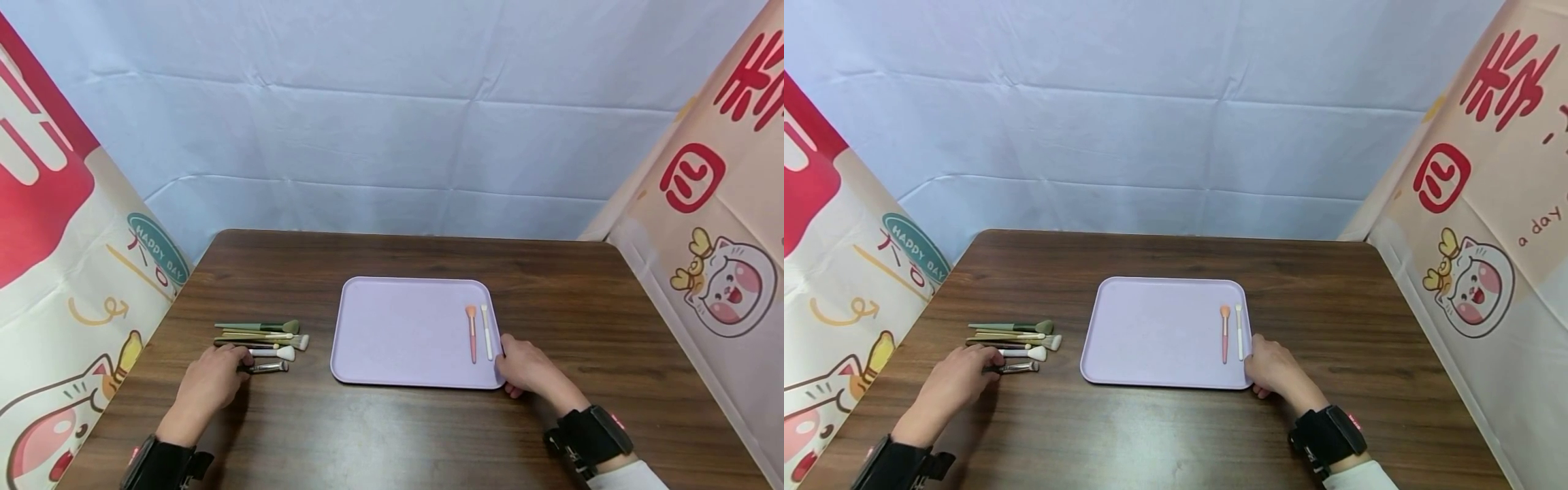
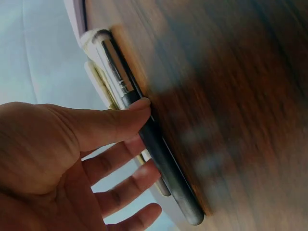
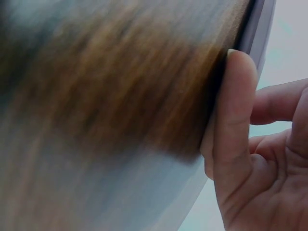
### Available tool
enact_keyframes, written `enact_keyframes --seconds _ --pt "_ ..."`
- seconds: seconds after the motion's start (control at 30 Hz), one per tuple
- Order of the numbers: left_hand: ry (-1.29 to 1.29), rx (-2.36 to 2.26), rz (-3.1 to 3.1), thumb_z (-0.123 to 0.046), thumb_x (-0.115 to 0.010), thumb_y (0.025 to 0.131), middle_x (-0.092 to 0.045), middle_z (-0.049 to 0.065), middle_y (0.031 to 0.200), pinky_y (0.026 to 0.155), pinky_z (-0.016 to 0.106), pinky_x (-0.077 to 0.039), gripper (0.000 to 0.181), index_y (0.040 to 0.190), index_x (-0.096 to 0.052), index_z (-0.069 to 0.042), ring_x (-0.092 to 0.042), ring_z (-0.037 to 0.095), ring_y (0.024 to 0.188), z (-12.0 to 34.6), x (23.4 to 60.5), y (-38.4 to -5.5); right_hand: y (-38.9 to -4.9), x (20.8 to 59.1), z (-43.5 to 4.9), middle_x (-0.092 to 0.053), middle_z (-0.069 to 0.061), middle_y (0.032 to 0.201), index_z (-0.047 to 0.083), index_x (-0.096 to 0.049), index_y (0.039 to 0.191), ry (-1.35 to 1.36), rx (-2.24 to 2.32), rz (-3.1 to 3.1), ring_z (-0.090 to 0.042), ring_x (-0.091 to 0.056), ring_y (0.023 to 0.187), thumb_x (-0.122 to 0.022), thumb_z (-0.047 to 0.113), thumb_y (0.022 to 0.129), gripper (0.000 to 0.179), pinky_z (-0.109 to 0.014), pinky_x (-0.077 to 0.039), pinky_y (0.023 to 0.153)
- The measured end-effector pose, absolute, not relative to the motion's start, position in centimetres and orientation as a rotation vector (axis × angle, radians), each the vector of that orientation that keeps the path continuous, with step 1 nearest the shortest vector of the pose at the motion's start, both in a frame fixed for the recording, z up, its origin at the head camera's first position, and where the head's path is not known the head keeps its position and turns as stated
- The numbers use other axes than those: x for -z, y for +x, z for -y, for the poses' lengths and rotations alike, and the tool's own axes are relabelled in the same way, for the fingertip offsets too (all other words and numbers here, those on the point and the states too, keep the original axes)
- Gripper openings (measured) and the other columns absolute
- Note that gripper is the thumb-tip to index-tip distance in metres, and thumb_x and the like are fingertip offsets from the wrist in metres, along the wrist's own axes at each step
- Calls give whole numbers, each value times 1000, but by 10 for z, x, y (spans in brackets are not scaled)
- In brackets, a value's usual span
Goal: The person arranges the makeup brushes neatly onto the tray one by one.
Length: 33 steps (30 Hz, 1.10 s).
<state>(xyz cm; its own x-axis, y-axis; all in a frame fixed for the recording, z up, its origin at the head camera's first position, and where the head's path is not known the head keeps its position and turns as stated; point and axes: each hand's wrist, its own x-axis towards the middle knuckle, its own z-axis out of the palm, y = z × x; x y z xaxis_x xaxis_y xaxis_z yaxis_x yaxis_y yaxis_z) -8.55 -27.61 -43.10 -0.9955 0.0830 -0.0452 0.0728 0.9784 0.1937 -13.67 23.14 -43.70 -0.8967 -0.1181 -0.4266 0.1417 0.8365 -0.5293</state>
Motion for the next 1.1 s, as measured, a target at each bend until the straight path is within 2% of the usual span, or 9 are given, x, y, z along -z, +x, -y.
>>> enact_keyframes --seconds 0.4,0.63,0.87,1.1 --pt "237 -360 -3030 -6 -82 81 -69 3 90 78 49 -53 17 91 -73 -16 -67 31 88 276 428 -88 -136 438 -232 -58 -12 72 -8 -51 113 10 786 -2572 -20 -61 54 -44 6 99 21 -32 -53 49" --pt "246 -370 -3005 -6 -81 82 -72 2 90 75 48 -54 16 92 -72 -15 -68 28 87 268 420 -91 -136 439 -232 -59 -12 71 -7 -51 112 11 783 -2571 -20 -61 54 -44 6 99 20 -32 -53 48" --pt "224 -366 -2977 -9 -79 85 -73 3 95 74 50 -54 15 97 -73 -16 -69 30 90 259 412 -94 -137 439 -231 -59 -12 73 -8 -51 114 15 777 -2564 -20 -61 55 -44 6 100 21 -32 -53 49" --pt "252 -365 -2999 -11 -78 87 -72 0 91 68 47 -52 11 95 -72 -17 -68 26 84 247 407 -100 -138 439 -232 -59 -13 72 -8 -51 113 15 778 -2566 -21 -61 55 -44 6 100 21 -32 -53 49"
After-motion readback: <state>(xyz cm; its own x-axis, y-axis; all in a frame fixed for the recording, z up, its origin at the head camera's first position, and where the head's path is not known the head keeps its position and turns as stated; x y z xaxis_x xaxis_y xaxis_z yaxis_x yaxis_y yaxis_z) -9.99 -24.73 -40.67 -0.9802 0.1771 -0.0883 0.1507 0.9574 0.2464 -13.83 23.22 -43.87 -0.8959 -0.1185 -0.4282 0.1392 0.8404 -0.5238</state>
